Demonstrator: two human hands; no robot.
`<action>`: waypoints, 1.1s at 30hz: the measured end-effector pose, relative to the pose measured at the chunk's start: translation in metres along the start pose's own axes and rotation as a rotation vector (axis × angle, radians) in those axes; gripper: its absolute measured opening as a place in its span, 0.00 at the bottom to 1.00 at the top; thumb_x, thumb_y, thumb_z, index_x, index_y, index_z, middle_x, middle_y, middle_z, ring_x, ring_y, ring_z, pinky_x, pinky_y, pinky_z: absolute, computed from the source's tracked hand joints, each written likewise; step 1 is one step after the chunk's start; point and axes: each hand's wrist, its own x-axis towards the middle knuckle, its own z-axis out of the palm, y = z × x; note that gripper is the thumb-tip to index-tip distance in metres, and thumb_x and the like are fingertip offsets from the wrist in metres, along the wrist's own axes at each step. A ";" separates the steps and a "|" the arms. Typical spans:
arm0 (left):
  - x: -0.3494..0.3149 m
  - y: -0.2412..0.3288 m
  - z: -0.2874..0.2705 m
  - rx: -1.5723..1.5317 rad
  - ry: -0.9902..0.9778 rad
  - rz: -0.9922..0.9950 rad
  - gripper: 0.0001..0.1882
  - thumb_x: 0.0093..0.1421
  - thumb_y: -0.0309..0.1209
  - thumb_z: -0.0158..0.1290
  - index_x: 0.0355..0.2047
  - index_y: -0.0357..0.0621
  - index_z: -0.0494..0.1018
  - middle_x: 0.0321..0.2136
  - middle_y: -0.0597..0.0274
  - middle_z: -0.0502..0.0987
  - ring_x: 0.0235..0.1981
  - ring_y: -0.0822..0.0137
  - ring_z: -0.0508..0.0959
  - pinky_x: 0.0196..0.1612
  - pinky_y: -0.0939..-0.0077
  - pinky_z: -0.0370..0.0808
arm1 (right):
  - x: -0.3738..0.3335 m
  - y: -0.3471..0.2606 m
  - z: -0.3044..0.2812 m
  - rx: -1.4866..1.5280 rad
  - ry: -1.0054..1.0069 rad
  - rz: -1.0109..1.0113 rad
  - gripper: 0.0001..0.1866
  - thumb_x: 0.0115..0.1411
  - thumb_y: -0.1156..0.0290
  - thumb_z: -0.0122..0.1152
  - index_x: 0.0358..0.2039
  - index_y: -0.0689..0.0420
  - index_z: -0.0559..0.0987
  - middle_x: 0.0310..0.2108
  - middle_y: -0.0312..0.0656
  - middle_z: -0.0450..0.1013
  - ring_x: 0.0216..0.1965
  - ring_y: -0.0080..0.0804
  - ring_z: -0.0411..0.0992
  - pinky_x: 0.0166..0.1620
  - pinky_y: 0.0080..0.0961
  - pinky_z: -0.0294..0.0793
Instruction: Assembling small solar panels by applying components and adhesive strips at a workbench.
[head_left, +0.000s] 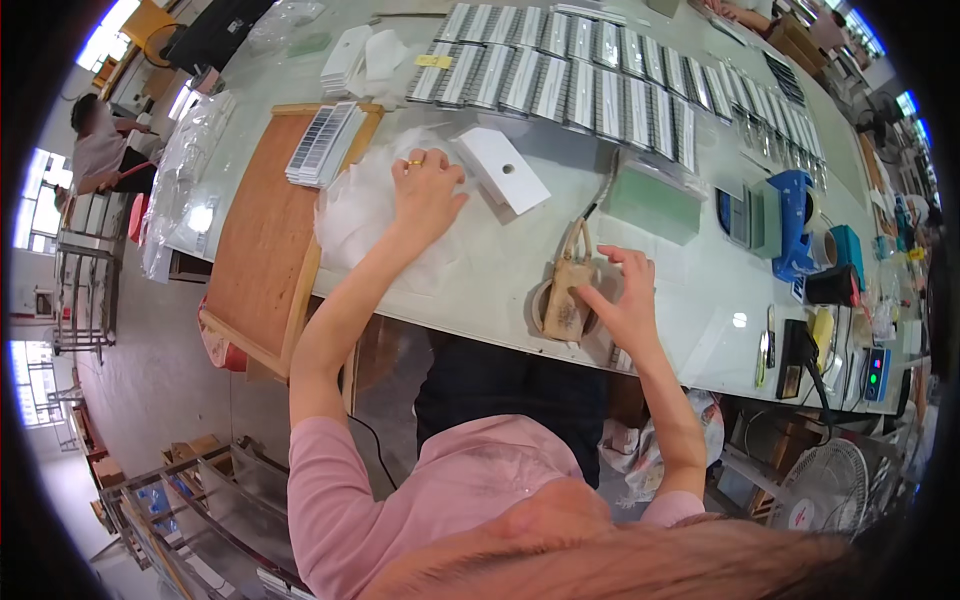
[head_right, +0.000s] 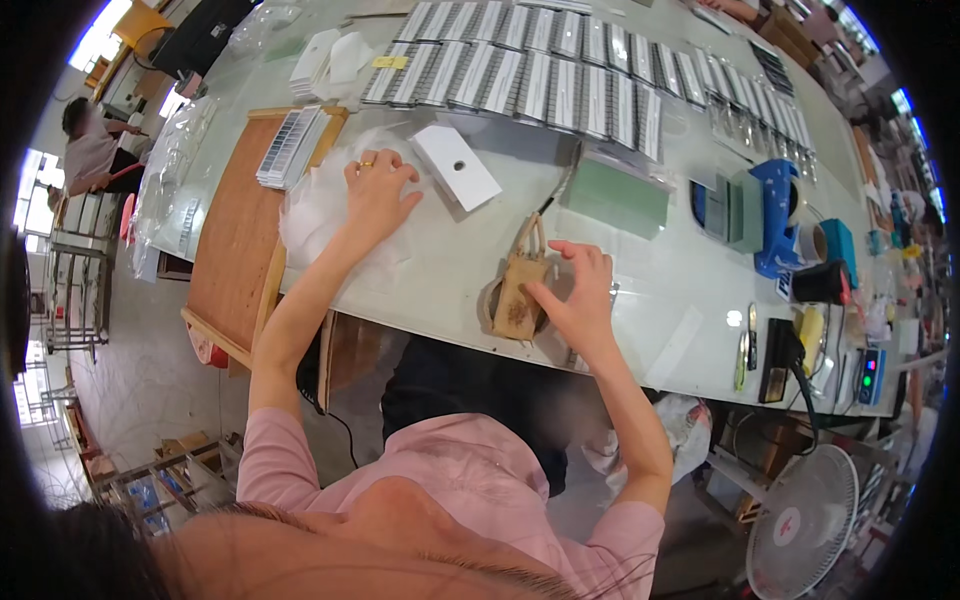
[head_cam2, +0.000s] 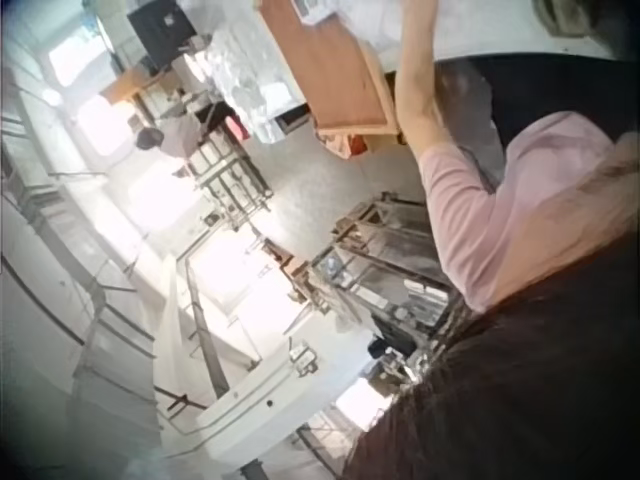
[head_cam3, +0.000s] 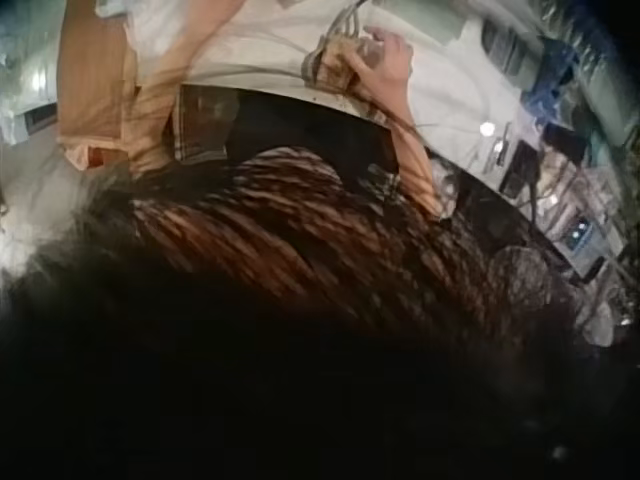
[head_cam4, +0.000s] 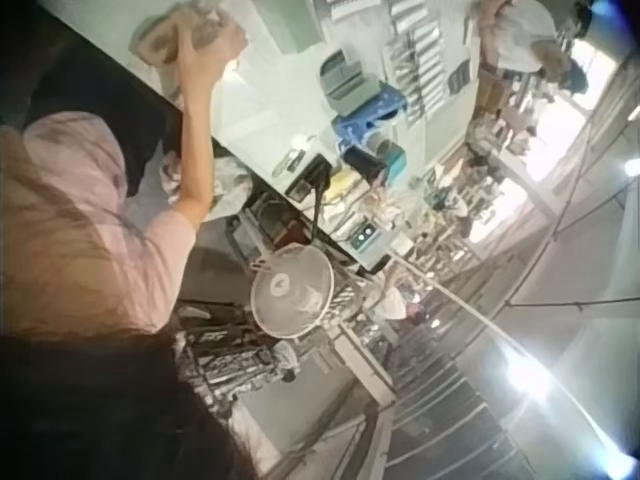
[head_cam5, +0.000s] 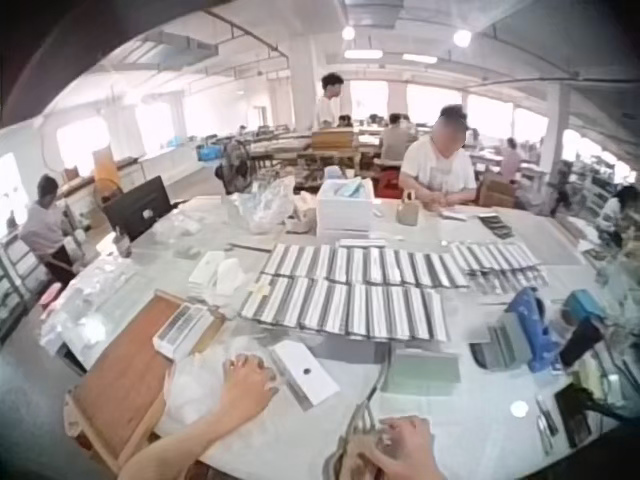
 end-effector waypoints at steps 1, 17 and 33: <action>0.002 -0.004 0.002 -0.051 -0.014 -0.016 0.13 0.50 0.37 0.66 0.34 0.52 0.78 0.53 0.62 0.72 0.63 0.57 0.63 0.58 0.52 0.56 | 0.001 -0.001 0.002 -0.147 0.060 -0.087 0.32 0.44 0.65 0.75 0.53 0.50 0.75 0.51 0.44 0.65 0.52 0.44 0.61 0.55 0.41 0.62; -0.114 0.135 -0.038 -1.343 -0.293 -0.052 0.34 0.62 0.20 0.54 0.68 0.44 0.56 0.33 0.62 0.78 0.24 0.79 0.76 0.27 0.81 0.72 | -0.014 -0.036 -0.014 0.338 -0.310 0.200 0.10 0.53 0.67 0.72 0.32 0.57 0.81 0.23 0.34 0.74 0.24 0.23 0.68 0.31 0.24 0.66; -0.136 0.114 0.023 -0.807 0.240 0.518 0.10 0.46 0.27 0.66 0.31 0.51 0.81 0.28 0.69 0.73 0.30 0.65 0.74 0.32 0.72 0.72 | 0.001 -0.004 -0.006 -0.196 0.154 -0.149 0.11 0.49 0.68 0.74 0.24 0.58 0.79 0.26 0.37 0.71 0.30 0.32 0.69 0.34 0.28 0.66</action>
